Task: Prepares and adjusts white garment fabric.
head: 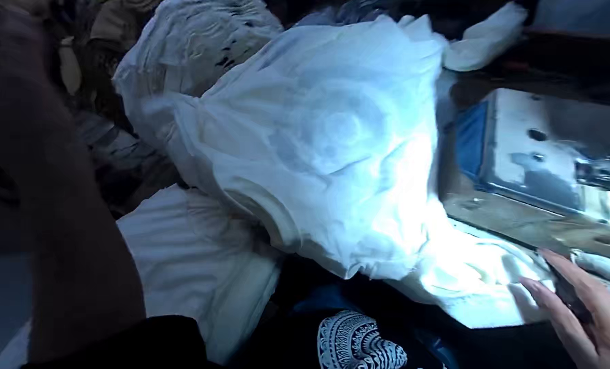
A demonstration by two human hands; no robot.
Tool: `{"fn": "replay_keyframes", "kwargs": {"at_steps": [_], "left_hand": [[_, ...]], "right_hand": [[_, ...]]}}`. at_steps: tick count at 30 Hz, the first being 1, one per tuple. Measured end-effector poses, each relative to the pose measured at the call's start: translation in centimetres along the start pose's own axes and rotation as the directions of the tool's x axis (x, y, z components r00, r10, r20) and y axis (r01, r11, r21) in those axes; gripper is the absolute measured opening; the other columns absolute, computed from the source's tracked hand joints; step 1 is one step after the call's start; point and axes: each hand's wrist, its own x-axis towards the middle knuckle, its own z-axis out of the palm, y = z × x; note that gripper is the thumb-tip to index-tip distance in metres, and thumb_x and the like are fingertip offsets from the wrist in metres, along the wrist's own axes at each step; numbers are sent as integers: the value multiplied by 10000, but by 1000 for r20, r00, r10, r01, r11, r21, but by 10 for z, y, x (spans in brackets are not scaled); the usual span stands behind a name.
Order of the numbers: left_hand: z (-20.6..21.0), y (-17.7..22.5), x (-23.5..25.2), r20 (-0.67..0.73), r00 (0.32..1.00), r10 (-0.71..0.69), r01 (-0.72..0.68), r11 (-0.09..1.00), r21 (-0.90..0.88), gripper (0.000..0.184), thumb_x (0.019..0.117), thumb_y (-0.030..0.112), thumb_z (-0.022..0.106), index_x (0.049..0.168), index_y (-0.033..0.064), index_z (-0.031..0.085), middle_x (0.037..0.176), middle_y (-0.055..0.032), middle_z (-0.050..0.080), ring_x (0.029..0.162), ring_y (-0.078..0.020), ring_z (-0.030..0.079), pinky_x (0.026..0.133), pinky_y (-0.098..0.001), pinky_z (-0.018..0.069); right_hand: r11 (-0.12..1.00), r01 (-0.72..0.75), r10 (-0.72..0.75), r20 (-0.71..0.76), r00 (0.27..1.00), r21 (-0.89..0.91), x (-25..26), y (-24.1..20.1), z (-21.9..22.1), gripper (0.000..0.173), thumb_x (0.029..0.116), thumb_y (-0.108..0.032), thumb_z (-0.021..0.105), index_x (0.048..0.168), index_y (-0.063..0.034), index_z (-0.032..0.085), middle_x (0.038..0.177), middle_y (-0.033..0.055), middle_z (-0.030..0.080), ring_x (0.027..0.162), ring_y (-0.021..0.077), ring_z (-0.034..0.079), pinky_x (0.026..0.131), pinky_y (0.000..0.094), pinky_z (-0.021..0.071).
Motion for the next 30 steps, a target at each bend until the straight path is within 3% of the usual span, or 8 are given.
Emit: {"fn": "replay_keyframes", "kwargs": {"at_steps": [6,11,15,17,21,23,26,30], "left_hand": [[3,39,-85,242,914,-325,296,943,150,494,1041,361,547,1347,-27,558,1284,-242,622,1145,-296,635,951,-467,523],[79,-20,-86,383,615,-689,660,716,228,630,1037,467,557,1313,-99,573,1212,-355,622,1161,-506,602,1014,-687,430],[124,41,-67,116,923,-366,383,902,-198,327,1032,242,577,1116,-67,644,994,-129,674,891,-128,655,836,-323,544],[127,115,-76,216,970,115,19,844,-535,281,985,153,597,1045,-116,651,1246,-163,609,1205,-115,572,1044,-270,473],[139,195,-158,453,400,797,-300,581,-757,204,875,317,657,763,154,711,1269,-60,676,1386,-299,486,1188,-532,332],[144,190,-194,554,174,814,-279,581,-765,258,902,363,629,790,146,713,1271,-25,702,1401,-318,502,1165,-613,338],[135,196,-210,590,314,744,-135,650,-748,399,995,523,572,929,173,753,1210,-5,722,1340,-236,556,1149,-516,390],[127,272,-229,610,612,503,197,650,-734,436,994,480,620,874,65,684,842,-2,693,837,-13,662,765,-182,552]], "right_hand": [[941,220,-191,-131,973,258,39,-71,-8,330,1056,-291,575,1210,-20,683,1128,231,698,1148,243,624,1041,309,417],[908,263,-228,-142,963,327,46,-83,-13,305,1041,-264,607,1180,-9,700,1113,242,692,1141,271,606,1052,315,404],[850,172,-136,-107,985,498,36,-86,-25,310,1062,-290,569,1205,-43,688,1170,161,695,1185,125,592,1050,235,415],[643,23,14,-41,999,766,32,-86,-16,422,1105,-397,428,1320,-112,653,1255,16,702,1168,28,628,1018,217,490],[-409,-334,304,472,827,849,36,-81,5,661,1001,-711,346,1305,-178,590,1129,33,736,1008,200,729,863,406,624],[-496,-369,356,572,739,786,25,-75,11,714,1056,-644,151,1319,-184,630,1137,10,741,1032,111,709,867,321,607],[-550,-346,268,554,789,760,12,-73,18,684,1089,-563,171,1413,-134,594,1228,59,709,1103,134,687,939,336,583],[-457,-303,368,488,791,836,2,-82,12,377,1103,-203,375,1212,-65,707,1017,50,734,908,97,705,831,289,602]]}}
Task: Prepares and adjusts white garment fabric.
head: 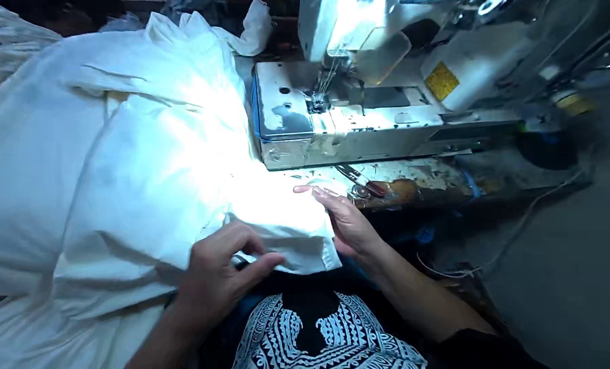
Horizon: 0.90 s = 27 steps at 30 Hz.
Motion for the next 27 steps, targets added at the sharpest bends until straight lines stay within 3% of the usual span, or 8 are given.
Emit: {"fn": "replay_keyframes", "kwargs": {"at_steps": [3,5,9,12,14,17,23,27], "left_hand": [[66,19,9,-143,983,-118,120,993,1,545,916,503,716,1117,11,594,939,-83,624,755,-76,620,665,-231,552],[88,12,15,-229,968,-104,120,991,59,425,927,297,712,1188,-5,566,1009,-125,611,788,-125,619,683,-270,550],[72,12,22,-209,954,-216,204,976,-77,187,879,46,603,1045,38,689,933,-8,667,759,-2,615,661,-153,525],[57,17,19,-169,949,-265,249,962,-110,181,895,53,595,1013,57,732,900,29,666,732,29,605,638,-124,515],[45,14,15,-187,933,-308,287,949,-132,138,904,63,622,978,47,737,871,36,659,733,31,612,645,-122,525],[29,5,7,-140,857,-496,436,842,-317,105,916,34,641,946,77,732,818,68,687,698,28,615,644,-138,517],[25,-13,1,-43,799,-599,473,671,-571,130,952,62,623,928,105,744,827,34,716,778,-38,677,749,-208,577],[24,-17,2,-24,853,-522,438,740,-511,110,962,109,624,966,126,733,857,65,718,793,-13,676,747,-177,569]], "right_hand": [[999,43,-43,-69,997,5,-14,0,8,373,1108,-177,386,1205,-25,713,991,71,736,893,105,708,838,288,601],[996,84,-84,-19,996,-27,-22,0,4,394,1112,-207,366,1300,-38,668,1083,71,732,957,111,707,877,294,595],[907,258,-225,136,965,-333,-30,-4,-12,535,953,-88,671,1469,-103,529,1357,22,622,1066,87,679,906,255,594],[754,409,-385,157,909,-514,-21,4,-14,240,914,-118,721,1152,-93,731,1266,19,678,1117,64,648,915,224,561],[756,420,-397,157,904,-503,-12,4,-13,69,966,-150,665,975,-122,727,1127,-33,720,1049,18,650,887,207,537],[918,259,-236,111,965,-300,-3,3,-9,154,1042,-164,556,936,-154,666,839,-63,668,756,-1,641,699,191,562],[919,248,-247,42,968,-307,6,9,-3,195,1053,-152,540,963,-136,712,861,-61,688,765,2,651,711,196,571],[871,272,-270,65,961,-408,6,6,-4,188,1031,-124,572,918,-105,721,804,-61,682,724,-13,636,679,172,555]]}}
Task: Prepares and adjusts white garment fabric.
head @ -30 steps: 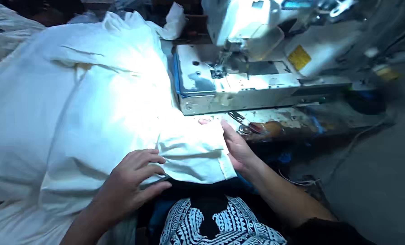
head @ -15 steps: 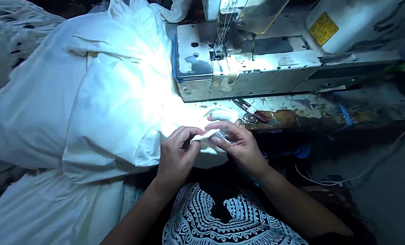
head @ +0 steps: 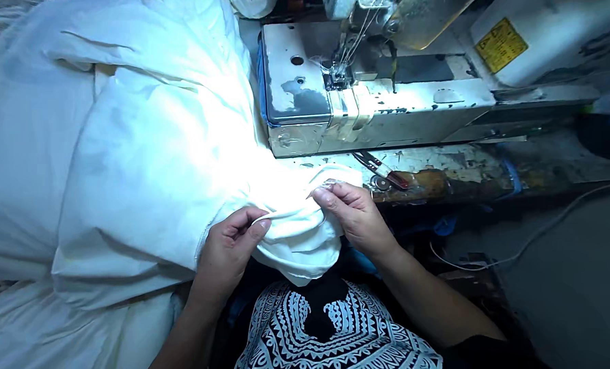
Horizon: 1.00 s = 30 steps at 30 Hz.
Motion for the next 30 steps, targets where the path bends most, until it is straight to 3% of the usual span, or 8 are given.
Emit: {"fn": "replay_keyframes", "kwargs": {"at_steps": [4,9,12,14,17,19,23,30], "left_hand": [[16,12,4,95,990,102,-120,973,198,215,910,251,739,1090,134,738,980,71,721,884,-9,691,786,-177,586],[16,8,19,69,997,-40,35,997,68,79,934,81,694,882,88,754,745,35,699,661,-14,646,628,-176,551],[13,8,22,62,991,-122,124,992,-28,97,934,45,676,872,75,743,720,8,696,644,-35,651,630,-190,563],[13,8,23,66,989,-130,133,991,-31,98,937,49,669,875,72,742,725,1,694,649,-42,650,634,-194,559],[15,11,26,54,988,-143,143,990,-8,133,966,68,633,910,75,753,748,-3,702,668,-48,657,645,-200,563],[18,13,26,28,988,-152,152,988,-1,172,988,68,611,905,78,761,747,2,701,673,-42,652,651,-194,555],[21,16,28,-1,984,-180,180,983,-34,191,996,56,603,883,74,757,737,1,697,674,-44,649,658,-193,552],[18,14,31,48,980,-192,196,978,-76,307,1036,167,566,767,122,708,666,27,643,619,-28,613,611,-184,528]], "right_hand": [[986,47,-45,16,999,-158,0,-2,2,200,1017,-143,607,852,-80,701,692,-68,621,621,-27,572,583,138,484],[873,193,-259,-89,962,-448,-2,-4,-21,154,1022,-135,600,1057,-64,733,890,-33,720,750,2,660,688,186,565],[475,104,-422,-122,898,-874,-2,-7,-62,258,1001,-97,604,1231,-34,703,1058,135,728,883,222,693,787,376,562],[307,-49,-250,-130,959,-950,-2,-10,-77,386,982,-49,579,1363,-12,633,1150,274,686,1072,468,644,914,588,507],[165,-78,-92,-95,991,-983,4,-10,-83,445,971,-19,584,1416,-13,591,1155,345,657,1189,578,574,993,650,466],[168,-63,-6,-65,998,-984,11,-16,-86,466,947,-29,632,1413,-30,601,1195,348,628,1178,560,580,958,645,488],[308,18,20,25,999,-951,10,-19,-99,368,931,-58,611,1286,-93,704,1056,250,601,818,397,647,665,563,531],[356,126,-190,60,980,-926,-3,0,-111,313,993,-318,619,1158,-94,764,946,199,664,885,400,621,780,571,501]]}}
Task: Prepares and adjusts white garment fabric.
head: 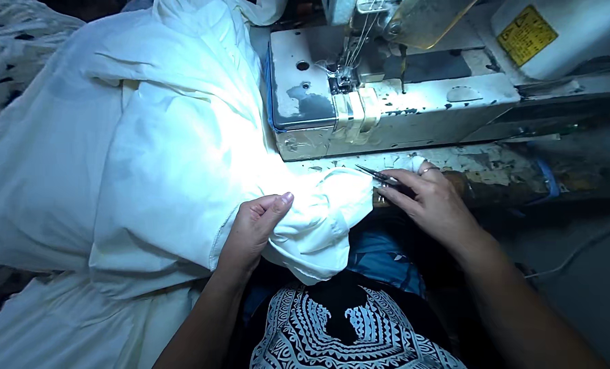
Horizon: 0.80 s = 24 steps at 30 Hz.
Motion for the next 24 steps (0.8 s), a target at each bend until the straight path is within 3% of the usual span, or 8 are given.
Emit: {"fn": "replay_keyframes", "kwargs": {"at_steps": [2,4,7,9,12,14,18,24], "left_hand": [[1,1,-1,6,1000,3,-3,1000,3,241,1014,147,598,821,116,739,697,30,672,647,-25,634,641,-177,542],[1,0,-1,6,1000,-7,7,1000,-5,139,964,95,661,876,78,768,738,-4,708,673,-44,660,664,-197,567],[2,0,-2,-7,999,-34,34,999,-28,121,950,73,674,871,70,765,749,-20,711,680,-51,662,667,-205,567],[2,1,-3,-11,999,-49,48,997,-65,126,952,62,665,872,63,763,750,-27,713,681,-59,669,668,-209,574],[5,4,-2,-26,997,-70,68,994,-88,144,967,46,634,891,58,756,760,-22,721,696,-55,684,685,-210,584],[5,4,-2,-33,996,-77,74,993,-88,155,979,51,620,912,58,759,772,-21,724,705,-52,687,688,-209,584],[5,5,-2,-33,997,-76,73,993,-94,168,987,68,613,888,60,750,747,-21,707,680,-52,668,663,-204,568],[5,5,-3,-12,996,-83,82,992,-97,167,992,55,607,905,50,748,740,-21,706,671,-54,668,657,-206,570]], "right_hand": [[998,56,-56,-156,986,0,0,-5,13,260,1010,-245,611,1054,-44,771,950,194,686,910,370,643,849,528,509],[978,132,-57,-403,913,161,-1,-11,23,210,1020,-175,622,1004,-6,747,933,113,697,882,159,641,839,320,518],[866,243,26,-525,851,436,-3,-41,9,109,1066,-224,562,1081,-192,665,1020,-137,684,961,-53,649,856,168,544],[735,227,28,-363,932,639,-11,-71,-2,160,1085,-299,511,1123,-264,662,1018,-168,695,907,-45,667,793,173,577],[491,113,-80,-85,993,864,-26,-107,7,278,1108,-221,446,1194,-55,651,1022,-33,712,861,-23,667,744,161,578],[393,-22,-98,66,993,919,-31,-118,20,319,1114,-157,390,1294,31,575,964,-7,702,711,-49,595,603,111,504],[417,-258,10,279,960,872,-24,-116,34,317,1101,-187,416,1252,-22,642,765,-77,534,567,-59,454,498,101,394],[470,-348,32,379,925,811,-17,-118,33,288,1096,-197,443,1169,-49,679,766,-78,610,520,-61,494,462,101,431]]}}
